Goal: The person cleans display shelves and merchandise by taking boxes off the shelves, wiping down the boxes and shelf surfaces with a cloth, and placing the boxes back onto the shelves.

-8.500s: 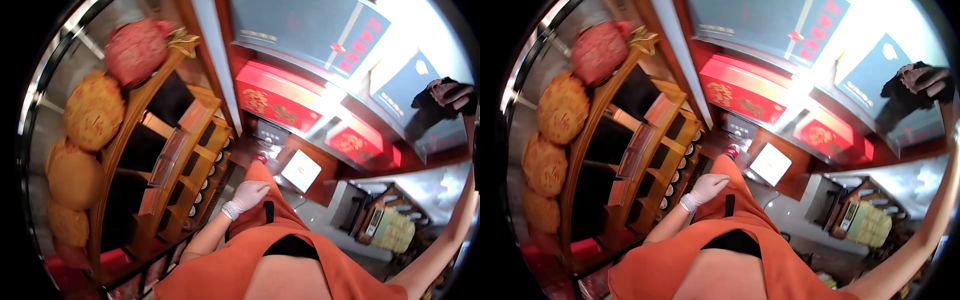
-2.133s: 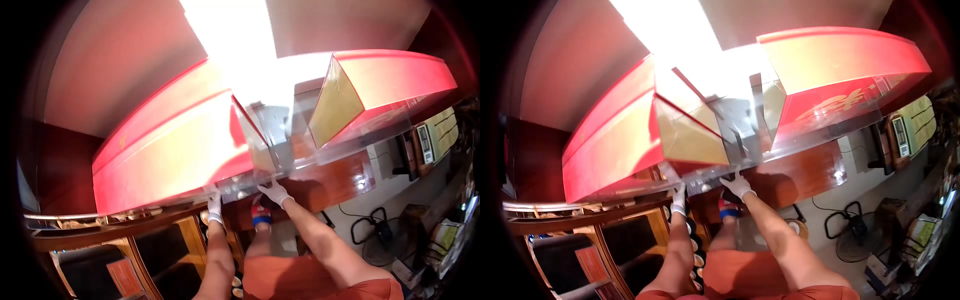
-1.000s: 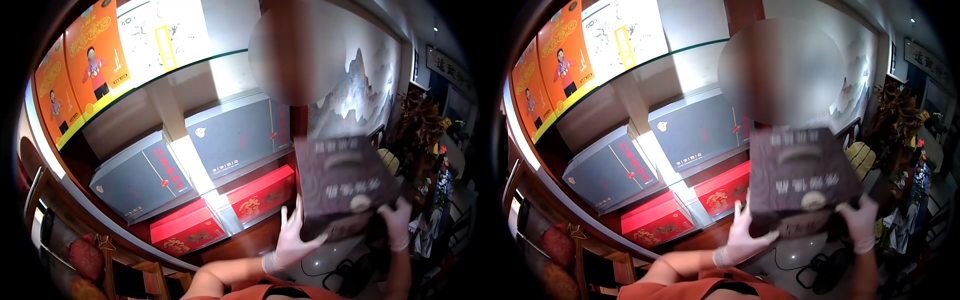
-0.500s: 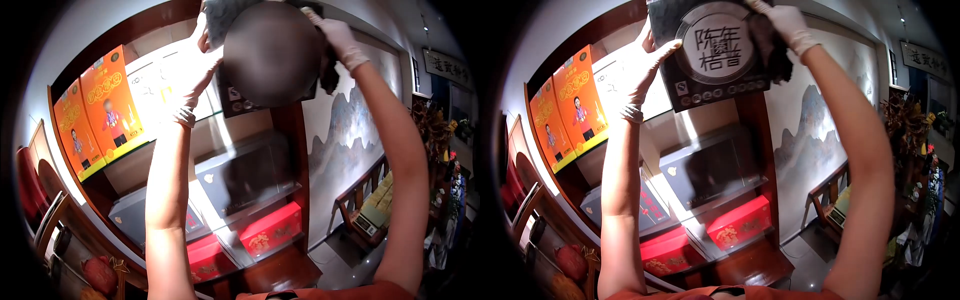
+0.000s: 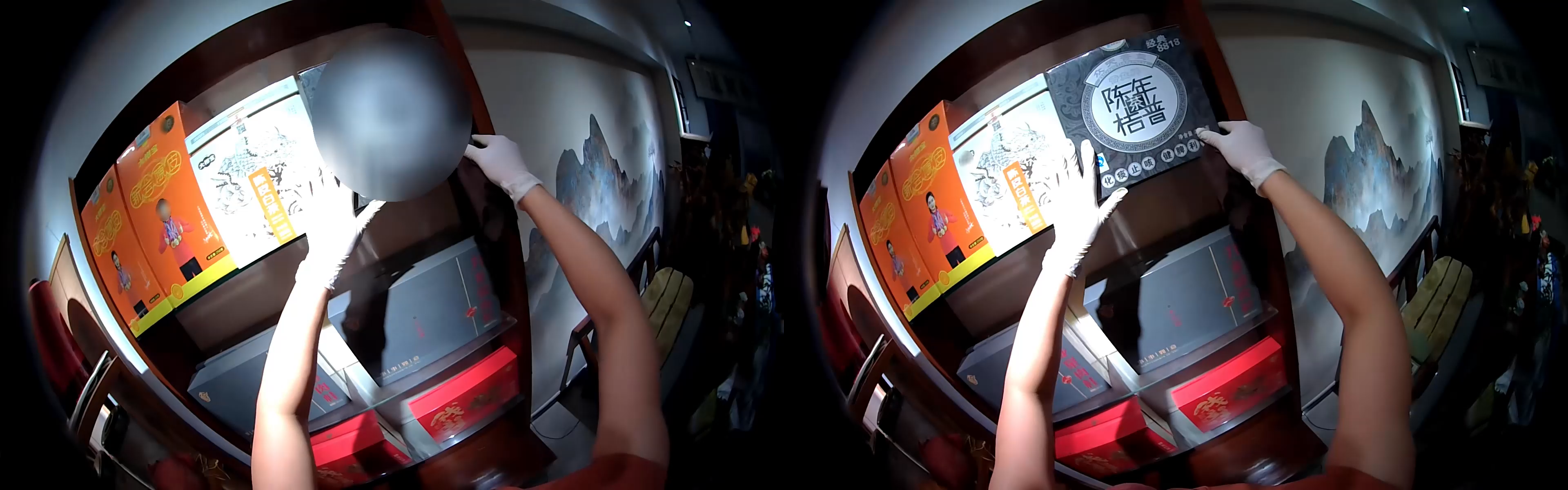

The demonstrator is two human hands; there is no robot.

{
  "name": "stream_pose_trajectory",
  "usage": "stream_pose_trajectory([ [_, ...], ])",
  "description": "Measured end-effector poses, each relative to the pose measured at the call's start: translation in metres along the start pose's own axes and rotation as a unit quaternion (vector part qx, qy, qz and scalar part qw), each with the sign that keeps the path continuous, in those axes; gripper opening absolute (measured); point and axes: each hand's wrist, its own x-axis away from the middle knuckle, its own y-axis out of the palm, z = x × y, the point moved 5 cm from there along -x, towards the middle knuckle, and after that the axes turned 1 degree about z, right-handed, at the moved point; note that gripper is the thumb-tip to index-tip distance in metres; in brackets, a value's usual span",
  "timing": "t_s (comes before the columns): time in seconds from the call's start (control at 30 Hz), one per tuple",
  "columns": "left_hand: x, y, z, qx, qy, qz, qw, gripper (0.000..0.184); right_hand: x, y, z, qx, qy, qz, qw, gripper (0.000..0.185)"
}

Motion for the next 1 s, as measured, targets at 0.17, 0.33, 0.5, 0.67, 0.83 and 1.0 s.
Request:
stream_pose_trajectory([
  [0.17, -0.01, 0.004, 0.01, -0.067, -0.012, -0.014, 0.998, 0.096, -0.012, 0.01, 0.02, 0.011, -0.022, 0.046, 0.999, 0.053],
  [0.33, -0.007, 0.005, 0.011, -0.072, 0.017, -0.003, 0.997, 0.094, -0.009, 0.015, 0.022, -0.011, -0.006, 0.059, 0.998, 0.059],
  [0.5, 0.04, -0.033, -0.017, 0.07, -0.032, 0.121, 0.99, 0.053, 0.025, 0.008, 0.023, -0.038, 0.006, 0.129, 0.991, 0.072],
  [0.67, 0.086, -0.094, -0.058, 0.001, -0.062, 0.237, 0.97, 0.028, 0.058, 0.006, -0.001, -0.043, -0.046, 0.152, 0.986, 0.044],
  [0.83, 0.107, -0.096, -0.139, -0.031, -0.402, 0.004, 0.915, 0.048, 0.076, 0.033, -0.058, -0.116, -0.061, 0.119, 0.984, 0.033],
  [1.0, 0.101, -0.087, -0.158, -0.089, -0.325, -0.15, 0.93, 0.064, 0.024, 0.02, -0.021, -0.026, 0.003, 0.225, 0.974, 0.066],
])
